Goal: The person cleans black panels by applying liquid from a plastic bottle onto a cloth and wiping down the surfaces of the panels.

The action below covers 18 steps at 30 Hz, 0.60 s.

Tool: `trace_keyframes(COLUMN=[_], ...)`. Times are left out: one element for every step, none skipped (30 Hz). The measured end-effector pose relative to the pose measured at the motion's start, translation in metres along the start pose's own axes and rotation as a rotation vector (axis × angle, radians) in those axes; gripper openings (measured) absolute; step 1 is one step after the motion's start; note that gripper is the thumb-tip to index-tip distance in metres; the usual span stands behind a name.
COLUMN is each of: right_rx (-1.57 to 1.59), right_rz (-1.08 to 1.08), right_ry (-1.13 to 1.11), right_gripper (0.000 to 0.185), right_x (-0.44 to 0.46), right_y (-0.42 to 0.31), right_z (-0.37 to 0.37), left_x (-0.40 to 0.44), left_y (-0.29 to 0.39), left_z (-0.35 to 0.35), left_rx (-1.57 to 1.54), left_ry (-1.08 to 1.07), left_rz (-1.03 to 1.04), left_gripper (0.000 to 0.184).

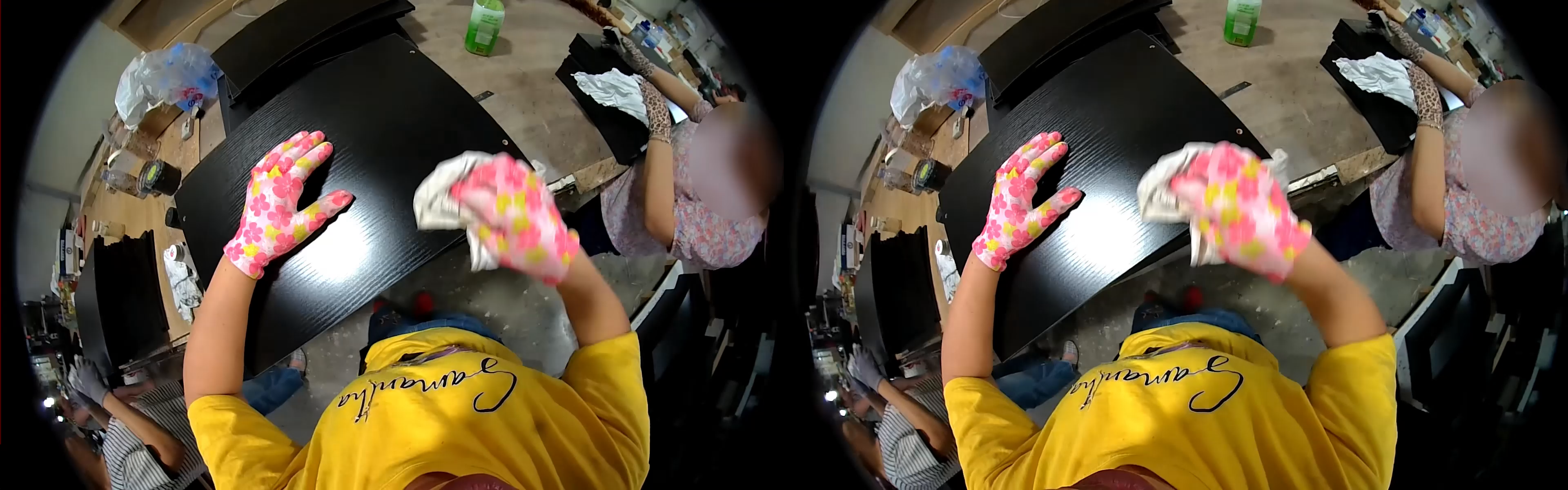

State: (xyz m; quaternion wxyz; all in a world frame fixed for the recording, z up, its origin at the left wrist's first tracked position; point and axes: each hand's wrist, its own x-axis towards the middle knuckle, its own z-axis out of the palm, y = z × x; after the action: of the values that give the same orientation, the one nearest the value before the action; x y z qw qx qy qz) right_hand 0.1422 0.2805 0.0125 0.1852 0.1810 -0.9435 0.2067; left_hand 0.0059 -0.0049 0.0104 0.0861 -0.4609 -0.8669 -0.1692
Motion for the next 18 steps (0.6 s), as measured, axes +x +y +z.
trace_keyframes(right_rx=[-0.022, -0.042, -0.060, -0.072, -0.081, -0.055, -0.076, -0.075, 0.031, 0.133, 0.238, 0.237, 0.101, -0.037, 0.058, 0.018, -0.022, 0.002], right_rz=[-0.016, -0.033, -0.048, -0.059, -0.065, -0.083, -0.095, -0.088, -0.076, -0.069, -0.063, -0.065, -0.022, 0.021, 0.027, 0.022, 0.020, 0.041], right_ry=[-0.018, -0.037, -0.053, -0.062, -0.065, 0.016, 0.051, 0.059, 0.053, 0.041, 0.020, 0.001, 0.002, 0.012, 0.094, 0.115, 0.138, 0.143], right_gripper=[0.026, 0.027, 0.029, 0.030, 0.032, 0.033, 0.033, 0.033, 0.026, 0.025, 0.031, 0.031, 0.021, 0.027, 0.027, 0.027, 0.027, 0.027], right_x=[0.003, 0.006, 0.008, 0.008, 0.008, 0.010, 0.006, 0.000, -0.009, -0.016, -0.019, -0.017, -0.016, -0.013, -0.004, -0.002, 0.000, -0.008], right_y=[-0.005, -0.011, -0.017, -0.022, -0.026, -0.021, -0.022, -0.025, -0.031, -0.035, -0.036, -0.034, -0.033, -0.032, -0.024, -0.026, -0.028, -0.029], right_z=[0.000, 0.001, 0.003, 0.006, 0.008, 0.019, 0.019, 0.015, 0.009, 0.003, 0.001, 0.001, 0.004, 0.008, 0.019, 0.020, 0.020, 0.023], left_x=[0.000, -0.001, -0.001, -0.001, -0.001, -0.002, -0.002, -0.002, -0.001, 0.001, 0.000, 0.000, 0.000, -0.002, -0.002, -0.001, -0.002, -0.002], left_y=[0.000, -0.001, -0.003, -0.004, -0.003, -0.002, -0.002, -0.002, -0.003, -0.004, -0.005, -0.006, -0.005, -0.004, -0.004, -0.004, -0.004, -0.005], left_z=[0.001, 0.004, 0.005, 0.006, 0.006, 0.005, 0.004, 0.004, 0.003, 0.003, 0.004, 0.004, 0.005, 0.006, 0.006, 0.006, 0.005, 0.004], left_rx=[0.015, 0.013, -0.004, -0.003, 0.001, 0.006, 0.008, 0.005, 0.004, -0.002, -0.013, -0.024, -0.013, -0.012, -0.007, 0.000, -0.014, -0.031], left_ry=[-0.007, 0.027, 0.045, 0.046, 0.041, 0.032, 0.025, 0.020, 0.018, 0.015, 0.013, 0.029, 0.030, 0.030, 0.035, 0.039, 0.019, 0.002], left_rz=[-0.008, -0.002, 0.018, 0.014, 0.016, 0.020, 0.009, -0.001, 0.006, 0.013, 0.012, 0.032, 0.011, 0.008, 0.008, 0.013, 0.005, -0.002], left_gripper=[0.058, 0.061, 0.062, 0.062, 0.062, 0.062, 0.060, 0.058, 0.058, 0.060, 0.063, 0.064, 0.063, 0.063, 0.063, 0.063, 0.064, 0.064])
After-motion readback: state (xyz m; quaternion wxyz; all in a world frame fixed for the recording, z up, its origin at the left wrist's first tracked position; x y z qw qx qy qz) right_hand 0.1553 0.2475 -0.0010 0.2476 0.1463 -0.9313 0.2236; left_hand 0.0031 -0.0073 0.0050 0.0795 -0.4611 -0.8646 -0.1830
